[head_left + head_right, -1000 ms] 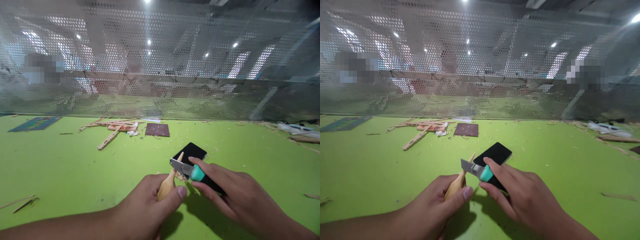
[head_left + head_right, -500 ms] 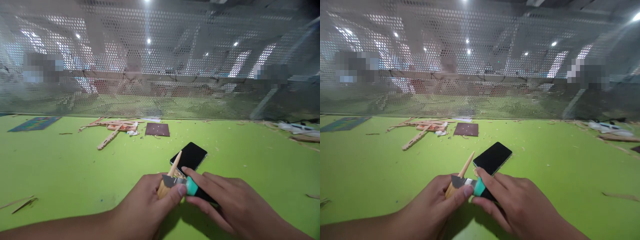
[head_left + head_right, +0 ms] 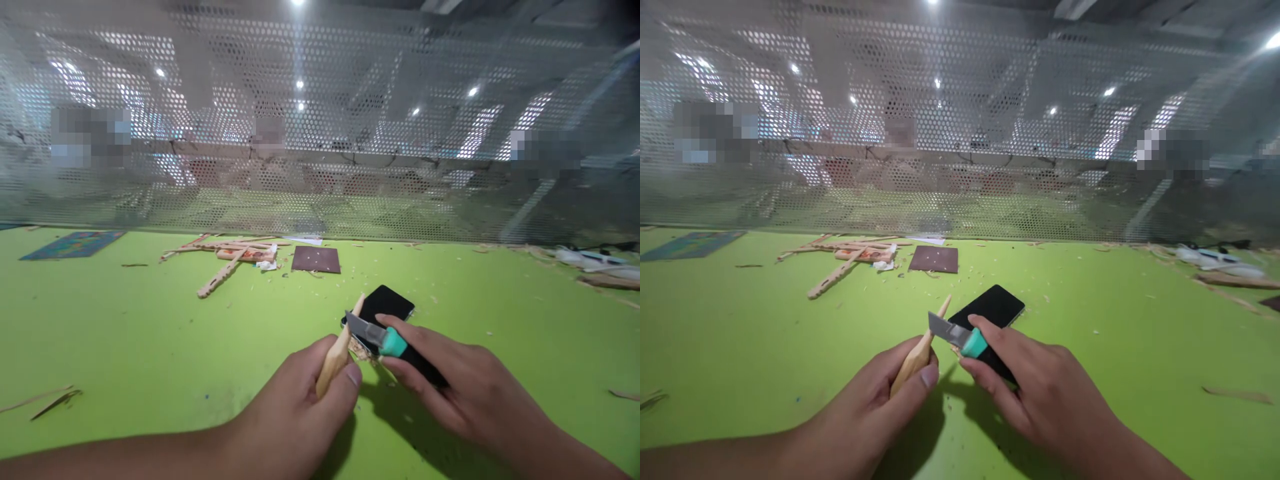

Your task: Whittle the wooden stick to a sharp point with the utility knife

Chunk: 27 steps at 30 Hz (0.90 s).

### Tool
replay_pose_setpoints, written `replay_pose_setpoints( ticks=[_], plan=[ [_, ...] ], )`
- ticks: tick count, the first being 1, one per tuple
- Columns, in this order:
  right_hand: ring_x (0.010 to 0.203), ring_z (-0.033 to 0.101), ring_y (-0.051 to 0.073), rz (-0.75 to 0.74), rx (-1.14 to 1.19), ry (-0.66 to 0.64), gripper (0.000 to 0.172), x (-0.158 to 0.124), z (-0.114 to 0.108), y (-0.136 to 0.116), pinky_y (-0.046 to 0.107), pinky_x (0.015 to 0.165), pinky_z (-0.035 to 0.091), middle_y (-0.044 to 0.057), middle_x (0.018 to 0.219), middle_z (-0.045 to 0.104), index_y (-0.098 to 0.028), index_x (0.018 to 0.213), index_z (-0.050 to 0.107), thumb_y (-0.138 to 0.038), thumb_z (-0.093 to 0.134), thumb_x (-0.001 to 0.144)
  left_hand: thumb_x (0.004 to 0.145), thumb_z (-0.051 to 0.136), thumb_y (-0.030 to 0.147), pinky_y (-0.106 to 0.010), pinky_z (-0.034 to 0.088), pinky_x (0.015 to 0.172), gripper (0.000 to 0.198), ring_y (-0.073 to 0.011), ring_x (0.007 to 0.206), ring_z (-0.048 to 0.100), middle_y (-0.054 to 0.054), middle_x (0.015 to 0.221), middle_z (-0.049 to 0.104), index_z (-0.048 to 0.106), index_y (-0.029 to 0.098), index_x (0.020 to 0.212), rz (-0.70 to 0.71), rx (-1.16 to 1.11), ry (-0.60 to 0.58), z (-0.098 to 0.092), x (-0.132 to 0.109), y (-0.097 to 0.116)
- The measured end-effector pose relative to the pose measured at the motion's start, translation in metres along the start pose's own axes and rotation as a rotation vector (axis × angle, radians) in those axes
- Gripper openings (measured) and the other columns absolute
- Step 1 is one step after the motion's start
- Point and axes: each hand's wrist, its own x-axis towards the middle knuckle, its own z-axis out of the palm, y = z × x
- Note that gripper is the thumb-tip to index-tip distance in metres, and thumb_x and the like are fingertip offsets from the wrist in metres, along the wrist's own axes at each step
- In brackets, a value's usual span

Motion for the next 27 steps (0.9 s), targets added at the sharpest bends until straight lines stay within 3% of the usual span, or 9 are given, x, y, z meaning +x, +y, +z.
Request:
replay_pose_setpoints(
  ticks=[5, 9, 13, 16, 21, 27],
  plan=[
    [0.077, 0.081, 0.022, -0.010, 0.015, -0.022, 0.034, 0.001, -0.001, 0.000, 0.031, 0.059, 0.064, 0.010, 0.105, 0.082, -0.016, 0.136, 0.053, -0.036, 0.039, 0.112, 0.104, 0.051, 0.049, -0.030, 0.048, 0.078, 0.031, -0.0183, 0.086, 0.056, -0.001, 0.092, 0.060, 0.061, 0.020, 0.110, 0.013, -0.005, -0.021, 0.001, 0.000, -0.001],
    [0.081, 0.081, 0.022, -0.022, 0.076, -0.080, 0.034, 0.003, -0.003, -0.002, 0.030, 0.064, 0.066, 0.012, 0.109, 0.081, -0.017, 0.135, 0.054, -0.036, 0.040, 0.111, 0.103, 0.054, 0.052, -0.028, 0.049, 0.069, 0.037, -0.0143, 0.071, 0.055, 0.001, 0.084, 0.059, 0.059, 0.019, 0.120, -0.040, -0.060, -0.068, 0.001, 0.000, 0.000],
    [0.090, 0.081, 0.021, -0.042, 0.213, -0.170, 0.034, 0.004, -0.004, -0.006, 0.030, 0.073, 0.066, 0.012, 0.115, 0.080, -0.017, 0.134, 0.058, -0.035, 0.042, 0.109, 0.102, 0.060, 0.046, -0.033, 0.051, 0.092, 0.036, -0.0194, 0.100, 0.062, -0.006, 0.109, 0.066, 0.061, 0.017, 0.124, 0.078, -0.069, -0.094, 0.002, 0.000, 0.000],
    [0.090, 0.081, 0.022, -0.043, 0.278, -0.202, 0.039, 0.002, -0.002, -0.009, 0.030, 0.074, 0.066, 0.015, 0.116, 0.079, -0.014, 0.135, 0.061, -0.037, 0.042, 0.109, 0.104, 0.058, 0.045, -0.036, 0.049, 0.100, 0.036, -0.0221, 0.110, 0.061, -0.007, 0.113, 0.068, 0.062, 0.017, 0.125, 0.126, -0.066, -0.103, 0.002, 0.001, -0.001],
    [0.092, 0.081, 0.024, -0.021, 0.279, -0.207, 0.040, 0.001, -0.002, -0.011, 0.031, 0.075, 0.066, 0.016, 0.117, 0.079, -0.013, 0.135, 0.064, -0.036, 0.047, 0.106, 0.105, 0.056, 0.043, -0.035, 0.048, 0.101, 0.031, -0.0224, 0.111, 0.061, -0.007, 0.118, 0.069, 0.065, 0.017, 0.119, 0.123, -0.077, -0.080, 0.004, 0.002, -0.003],
    [0.086, 0.081, 0.023, -0.028, 0.123, -0.141, 0.038, 0.001, -0.001, -0.017, 0.034, 0.070, 0.067, 0.015, 0.115, 0.080, -0.011, 0.131, 0.062, -0.034, 0.041, 0.110, 0.103, 0.054, 0.053, -0.034, 0.049, 0.090, 0.039, -0.0223, 0.097, 0.060, -0.006, 0.104, 0.068, 0.066, 0.016, 0.108, 0.010, -0.017, 0.020, 0.007, 0.003, -0.009]
  ],
)
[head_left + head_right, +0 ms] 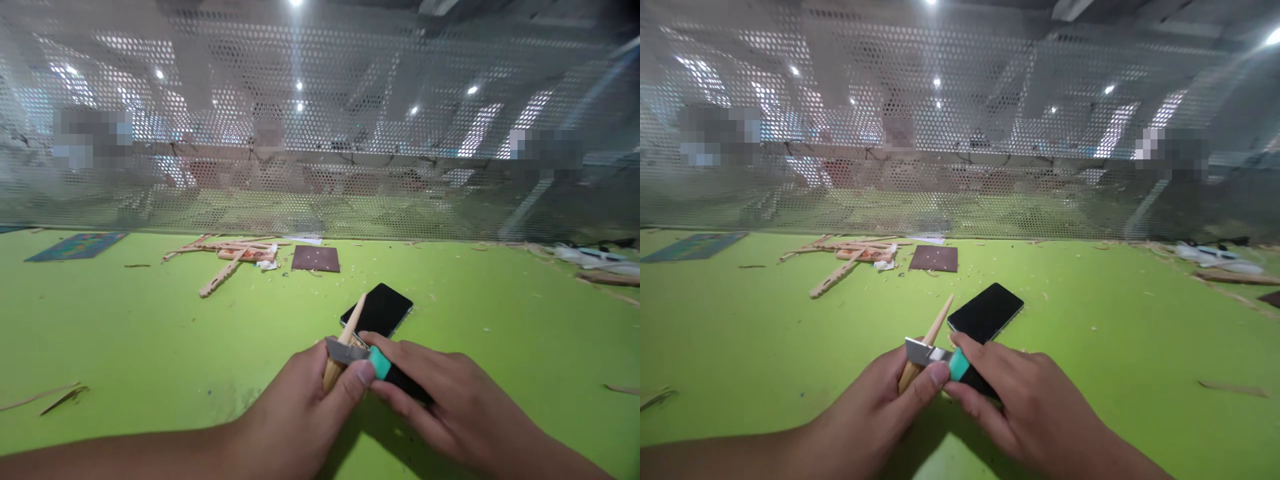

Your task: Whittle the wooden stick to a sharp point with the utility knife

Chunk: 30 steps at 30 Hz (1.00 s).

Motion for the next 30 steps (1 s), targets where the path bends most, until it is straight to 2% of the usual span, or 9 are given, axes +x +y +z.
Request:
replay_pose_setpoints(
  ticks=[5, 10, 14, 16, 19, 21, 24, 27, 30],
  plan=[
    [0.085, 0.080, 0.026, 0.071, -0.143, 0.104, 0.040, -0.008, 0.006, 0.002, 0.036, 0.063, 0.066, 0.016, 0.118, 0.078, -0.015, 0.143, 0.054, -0.036, 0.042, 0.111, 0.104, 0.048, 0.057, -0.031, 0.047, 0.083, 0.043, -0.0193, 0.088, 0.055, -0.003, 0.093, 0.061, 0.063, 0.017, 0.102, -0.005, 0.055, 0.019, 0.000, 0.001, 0.005],
    [0.088, 0.080, 0.025, 0.074, -0.137, 0.202, 0.038, -0.007, 0.001, 0.013, 0.033, 0.064, 0.064, 0.014, 0.122, 0.078, -0.018, 0.144, 0.051, -0.033, 0.049, 0.109, 0.102, 0.048, 0.061, -0.029, 0.046, 0.073, 0.045, -0.0168, 0.078, 0.049, -0.001, 0.087, 0.054, 0.060, 0.018, 0.108, -0.070, 0.033, -0.026, -0.001, -0.004, 0.013],
    [0.084, 0.081, 0.024, 0.052, -0.103, 0.198, 0.034, -0.002, -0.001, 0.016, 0.032, 0.062, 0.064, 0.012, 0.118, 0.079, -0.020, 0.141, 0.053, -0.032, 0.048, 0.109, 0.103, 0.046, 0.062, -0.032, 0.047, 0.089, 0.046, -0.0232, 0.107, 0.055, -0.007, 0.107, 0.061, 0.060, 0.022, 0.120, -0.041, -0.007, 0.061, -0.002, -0.010, 0.016],
    [0.083, 0.080, 0.024, 0.063, -0.061, 0.197, 0.034, -0.003, 0.000, 0.016, 0.032, 0.063, 0.064, 0.011, 0.118, 0.079, -0.022, 0.141, 0.054, -0.032, 0.048, 0.108, 0.103, 0.045, 0.062, -0.030, 0.047, 0.090, 0.045, -0.0227, 0.109, 0.055, -0.007, 0.107, 0.061, 0.060, 0.023, 0.117, -0.044, -0.007, 0.068, -0.002, -0.011, 0.016],
    [0.084, 0.080, 0.023, 0.086, 0.001, 0.199, 0.036, -0.004, 0.002, 0.017, 0.032, 0.067, 0.065, 0.009, 0.118, 0.079, -0.025, 0.141, 0.055, -0.032, 0.051, 0.106, 0.104, 0.046, 0.059, -0.027, 0.051, 0.078, 0.040, -0.0160, 0.087, 0.057, -0.002, 0.093, 0.056, 0.058, 0.021, 0.105, -0.036, -0.002, 0.041, -0.003, -0.009, 0.016],
    [0.087, 0.080, 0.023, 0.095, 0.022, 0.195, 0.036, -0.005, 0.002, 0.018, 0.032, 0.071, 0.065, 0.008, 0.119, 0.079, -0.026, 0.140, 0.057, -0.032, 0.053, 0.105, 0.104, 0.048, 0.058, -0.023, 0.051, 0.059, 0.037, -0.0108, 0.064, 0.053, 0.003, 0.082, 0.052, 0.054, 0.022, 0.109, -0.088, -0.052, -0.015, -0.003, -0.007, 0.014],
    [0.093, 0.080, 0.023, 0.096, 0.040, 0.178, 0.035, -0.003, 0.000, 0.018, 0.032, 0.078, 0.066, 0.007, 0.120, 0.079, -0.025, 0.139, 0.059, -0.029, 0.053, 0.104, 0.102, 0.052, 0.058, -0.018, 0.043, 0.036, 0.039, -0.0063, 0.040, 0.042, 0.009, 0.068, 0.048, 0.047, 0.024, 0.120, -0.184, -0.129, -0.106, -0.003, -0.003, 0.010],
    [0.090, 0.080, 0.021, 0.067, 0.052, 0.119, 0.035, 0.001, -0.004, 0.017, 0.028, 0.074, 0.065, 0.007, 0.116, 0.080, -0.022, 0.137, 0.060, -0.027, 0.053, 0.103, 0.100, 0.057, 0.057, -0.013, 0.039, 0.032, 0.040, -0.0058, 0.035, 0.039, 0.012, 0.056, 0.042, 0.044, 0.024, 0.120, -0.194, -0.147, -0.113, -0.002, -0.001, 0.007],
    [0.088, 0.080, 0.020, 0.009, 0.108, 0.032, 0.034, 0.003, -0.008, 0.015, 0.026, 0.073, 0.065, 0.009, 0.114, 0.081, -0.019, 0.135, 0.061, -0.026, 0.053, 0.102, 0.098, 0.061, 0.059, -0.011, 0.038, 0.031, 0.042, -0.0045, 0.034, 0.036, 0.014, 0.053, 0.040, 0.044, 0.024, 0.114, -0.190, -0.186, -0.123, -0.002, 0.000, 0.005]
  ],
)
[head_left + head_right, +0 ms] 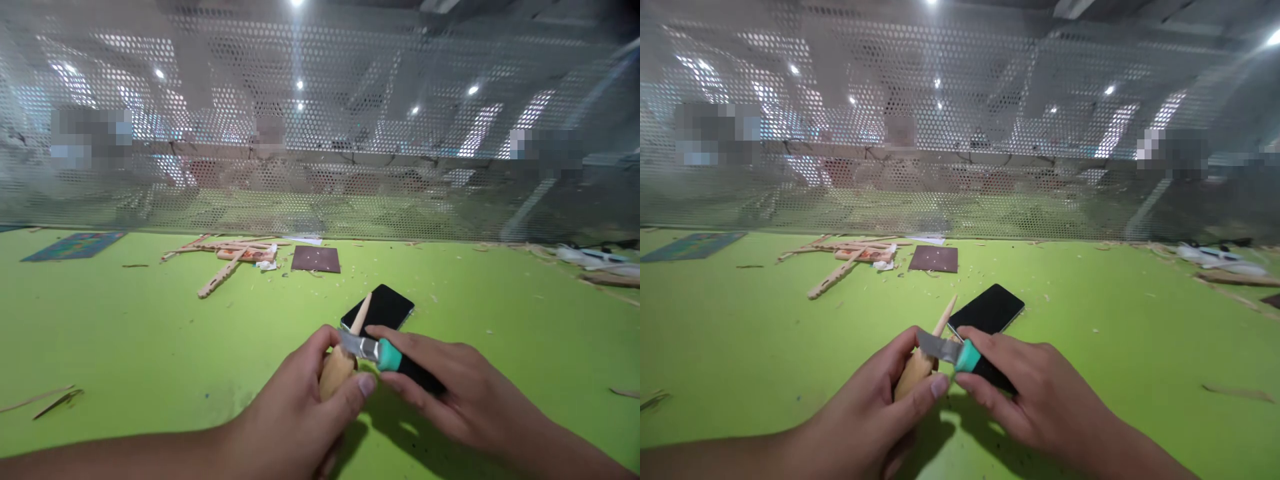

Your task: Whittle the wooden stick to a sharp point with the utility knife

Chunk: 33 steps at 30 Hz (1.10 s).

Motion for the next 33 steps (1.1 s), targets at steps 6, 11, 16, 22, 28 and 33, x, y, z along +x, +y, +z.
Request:
replay_pose_setpoints(
  ticks=[6, 11, 16, 22, 28, 33],
  plan=[
    [0.093, 0.080, 0.021, 0.008, 0.139, -0.115, 0.035, -0.001, 0.000, -0.003, 0.029, 0.079, 0.064, 0.012, 0.117, 0.080, -0.016, 0.133, 0.064, -0.031, 0.056, 0.102, 0.094, 0.065, 0.061, -0.009, 0.036, 0.030, 0.044, -0.0017, 0.034, 0.035, 0.014, 0.060, 0.044, 0.047, 0.023, 0.106, 0.003, -0.007, 0.013, 0.000, -0.002, -0.001],
    [0.088, 0.079, 0.022, 0.009, 0.054, -0.105, 0.038, -0.006, 0.004, -0.003, 0.031, 0.076, 0.065, 0.013, 0.114, 0.080, -0.015, 0.138, 0.061, -0.033, 0.051, 0.105, 0.092, 0.068, 0.061, -0.012, 0.037, 0.030, 0.043, -0.0032, 0.032, 0.037, 0.013, 0.057, 0.045, 0.053, 0.022, 0.106, -0.012, -0.013, 0.027, 0.000, -0.001, -0.001],
    [0.079, 0.079, 0.023, -0.036, -0.210, -0.004, 0.040, -0.009, 0.007, -0.009, 0.032, 0.063, 0.063, 0.015, 0.109, 0.080, -0.013, 0.139, 0.057, -0.037, 0.043, 0.111, 0.093, 0.067, 0.061, -0.014, 0.034, 0.029, 0.043, -0.0053, 0.032, 0.035, 0.013, 0.053, 0.043, 0.057, 0.021, 0.103, -0.014, 0.008, 0.083, 0.000, 0.000, 0.001],
    [0.080, 0.079, 0.025, 0.003, -0.295, 0.099, 0.045, -0.014, 0.007, -0.006, 0.035, 0.058, 0.061, 0.012, 0.111, 0.079, -0.018, 0.150, 0.047, -0.036, 0.049, 0.109, 0.097, 0.066, 0.049, -0.016, 0.036, 0.044, 0.031, -0.0069, 0.052, 0.044, 0.005, 0.072, 0.056, 0.063, 0.019, 0.102, 0.113, 0.062, 0.158, 0.001, -0.002, 0.008],
    [0.082, 0.080, 0.025, -0.005, -0.255, 0.136, 0.039, -0.008, 0.001, 0.004, 0.034, 0.063, 0.064, 0.013, 0.114, 0.080, -0.017, 0.144, 0.051, -0.034, 0.050, 0.109, 0.099, 0.064, 0.045, -0.019, 0.040, 0.057, 0.027, -0.0097, 0.068, 0.048, 0.002, 0.084, 0.057, 0.062, 0.019, 0.105, 0.144, 0.065, 0.145, 0.000, -0.003, 0.007],
    [0.080, 0.081, 0.024, -0.005, -0.221, 0.091, 0.036, -0.001, -0.001, 0.003, 0.032, 0.059, 0.064, 0.013, 0.108, 0.081, -0.015, 0.137, 0.055, -0.037, 0.043, 0.111, 0.098, 0.065, 0.044, -0.019, 0.034, 0.046, 0.027, -0.0077, 0.050, 0.041, 0.009, 0.065, 0.047, 0.055, 0.020, 0.100, 0.086, -0.037, 0.080, 0.002, 0.001, 0.005]
  ],
)
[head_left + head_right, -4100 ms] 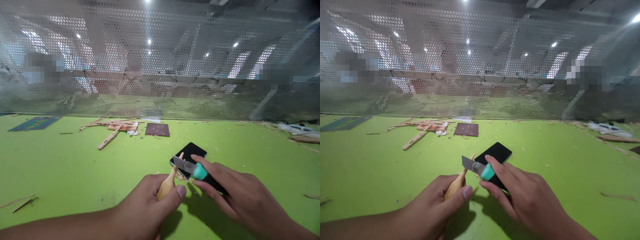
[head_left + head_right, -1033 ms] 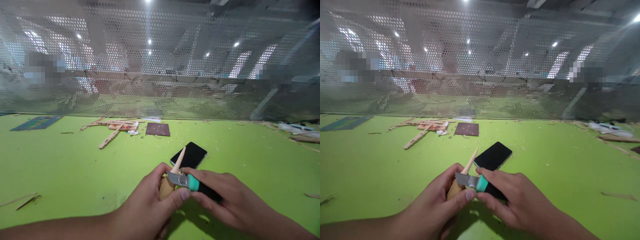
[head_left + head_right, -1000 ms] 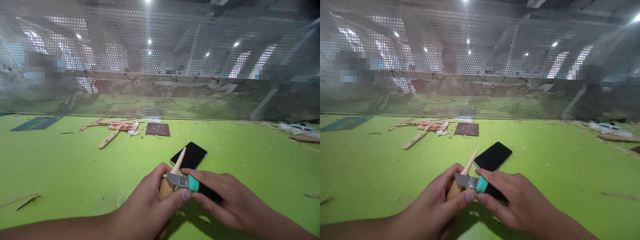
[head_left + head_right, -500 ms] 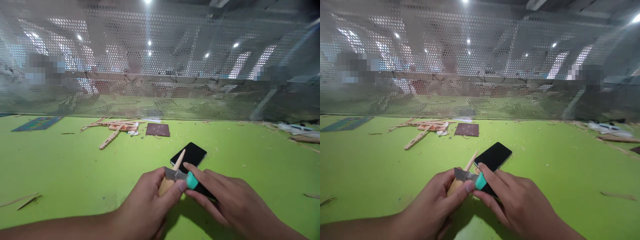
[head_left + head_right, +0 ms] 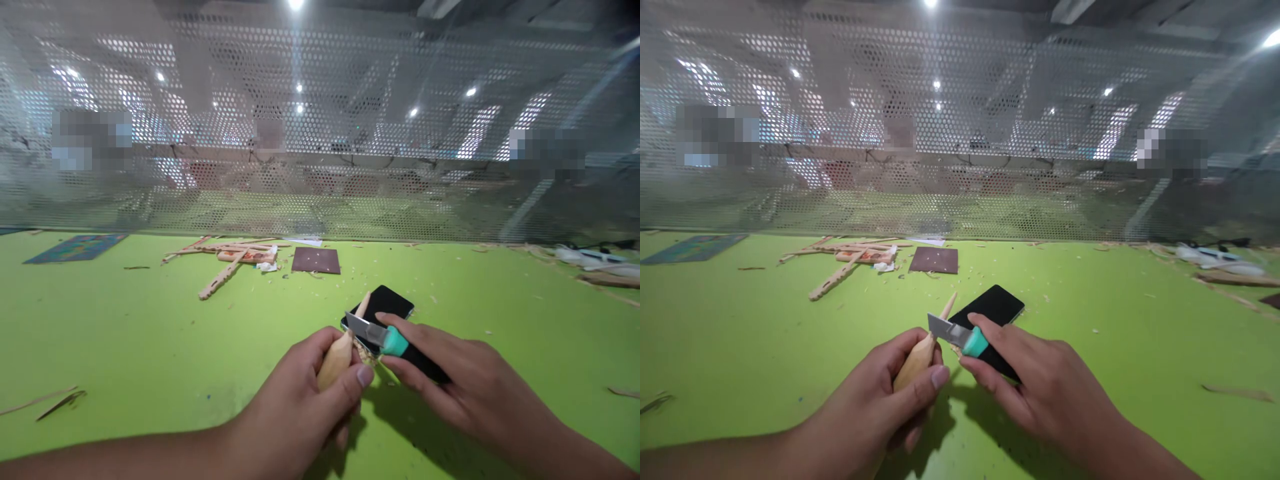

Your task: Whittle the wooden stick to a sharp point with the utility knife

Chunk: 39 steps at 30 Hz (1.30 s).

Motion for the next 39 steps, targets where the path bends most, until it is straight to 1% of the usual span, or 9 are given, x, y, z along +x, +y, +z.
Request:
replay_pose_setpoints(
  ticks=[5, 8, 11, 14, 24, 27, 32, 36, 39],
  plan=[
    [0.081, 0.081, 0.021, -0.059, 0.088, -0.081, 0.035, 0.003, -0.002, -0.003, 0.030, 0.065, 0.065, 0.012, 0.107, 0.082, -0.014, 0.133, 0.056, -0.035, 0.040, 0.111, 0.094, 0.074, 0.036, -0.020, 0.039, 0.061, 0.027, -0.0082, 0.064, 0.043, 0.006, 0.077, 0.052, 0.061, 0.017, 0.107, 0.041, -0.064, 0.006, 0.002, -0.002, 0.003],
    [0.084, 0.081, 0.019, -0.083, 0.134, -0.135, 0.034, 0.003, -0.004, -0.007, 0.028, 0.069, 0.065, 0.013, 0.111, 0.081, -0.013, 0.133, 0.057, -0.033, 0.039, 0.111, 0.094, 0.074, 0.035, -0.022, 0.040, 0.072, 0.023, -0.0113, 0.076, 0.047, 0.003, 0.085, 0.056, 0.062, 0.016, 0.101, 0.090, -0.062, -0.015, 0.002, -0.003, 0.003],
    [0.086, 0.081, 0.020, -0.092, 0.115, -0.138, 0.036, 0.000, -0.004, -0.012, 0.030, 0.070, 0.066, 0.013, 0.113, 0.080, -0.012, 0.135, 0.055, -0.034, 0.038, 0.111, 0.095, 0.072, 0.035, -0.023, 0.038, 0.071, 0.022, -0.0116, 0.073, 0.043, 0.004, 0.080, 0.052, 0.060, 0.017, 0.091, 0.112, -0.010, -0.003, 0.002, -0.002, 0.002],
    [0.080, 0.080, 0.021, -0.074, 0.029, -0.111, 0.038, -0.004, -0.001, -0.016, 0.032, 0.061, 0.065, 0.012, 0.109, 0.081, -0.013, 0.138, 0.052, -0.036, 0.037, 0.112, 0.094, 0.072, 0.036, -0.023, 0.037, 0.069, 0.025, -0.0116, 0.070, 0.040, 0.005, 0.077, 0.051, 0.058, 0.017, 0.087, 0.103, 0.056, 0.028, 0.001, 0.000, 0.001],
    [0.074, 0.079, 0.023, -0.044, -0.150, -0.024, 0.042, -0.008, 0.006, -0.029, 0.033, 0.051, 0.060, 0.015, 0.104, 0.081, -0.007, 0.142, 0.050, -0.034, 0.037, 0.113, 0.097, 0.068, 0.043, -0.023, 0.034, 0.065, 0.027, -0.0101, 0.061, 0.036, 0.007, 0.068, 0.045, 0.060, 0.018, 0.088, 0.046, 0.141, 0.114, -0.003, 0.005, -0.007],
    [0.075, 0.078, 0.023, -0.024, -0.154, -0.005, 0.044, -0.010, 0.006, -0.028, 0.033, 0.049, 0.057, 0.015, 0.108, 0.080, -0.010, 0.147, 0.047, -0.034, 0.041, 0.112, 0.099, 0.065, 0.043, -0.022, 0.033, 0.062, 0.029, -0.0097, 0.062, 0.035, 0.006, 0.070, 0.046, 0.061, 0.017, 0.088, 0.061, 0.091, 0.097, -0.001, 0.004, -0.006],
    [0.072, 0.077, 0.025, 0.036, -0.190, 0.046, 0.046, -0.011, 0.003, -0.014, 0.037, 0.054, 0.056, 0.012, 0.106, 0.079, -0.016, 0.151, 0.048, -0.037, 0.048, 0.110, 0.098, 0.066, 0.046, -0.022, 0.033, 0.060, 0.029, -0.0107, 0.067, 0.040, 0.004, 0.077, 0.051, 0.066, 0.017, 0.102, 0.059, 0.016, 0.091, 0.000, 0.002, -0.001],
    [0.077, 0.079, 0.025, 0.039, -0.170, 0.088, 0.044, -0.006, -0.001, -0.001, 0.035, 0.055, 0.058, 0.013, 0.116, 0.079, -0.016, 0.148, 0.051, -0.035, 0.052, 0.108, 0.097, 0.068, 0.049, -0.025, 0.040, 0.071, 0.033, -0.0132, 0.078, 0.049, 0.001, 0.087, 0.057, 0.066, 0.017, 0.104, 0.040, 0.008, 0.048, 0.000, -0.001, 0.002],
    [0.074, 0.080, 0.023, -0.001, -0.076, 0.016, 0.040, -0.001, -0.002, 0.000, 0.032, 0.053, 0.060, 0.012, 0.109, 0.081, -0.013, 0.143, 0.054, -0.036, 0.045, 0.111, 0.097, 0.067, 0.050, -0.027, 0.042, 0.077, 0.034, -0.0145, 0.083, 0.050, 0.000, 0.093, 0.059, 0.064, 0.018, 0.107, 0.052, 0.011, 0.035, 0.000, -0.002, 0.001]
  ],
)
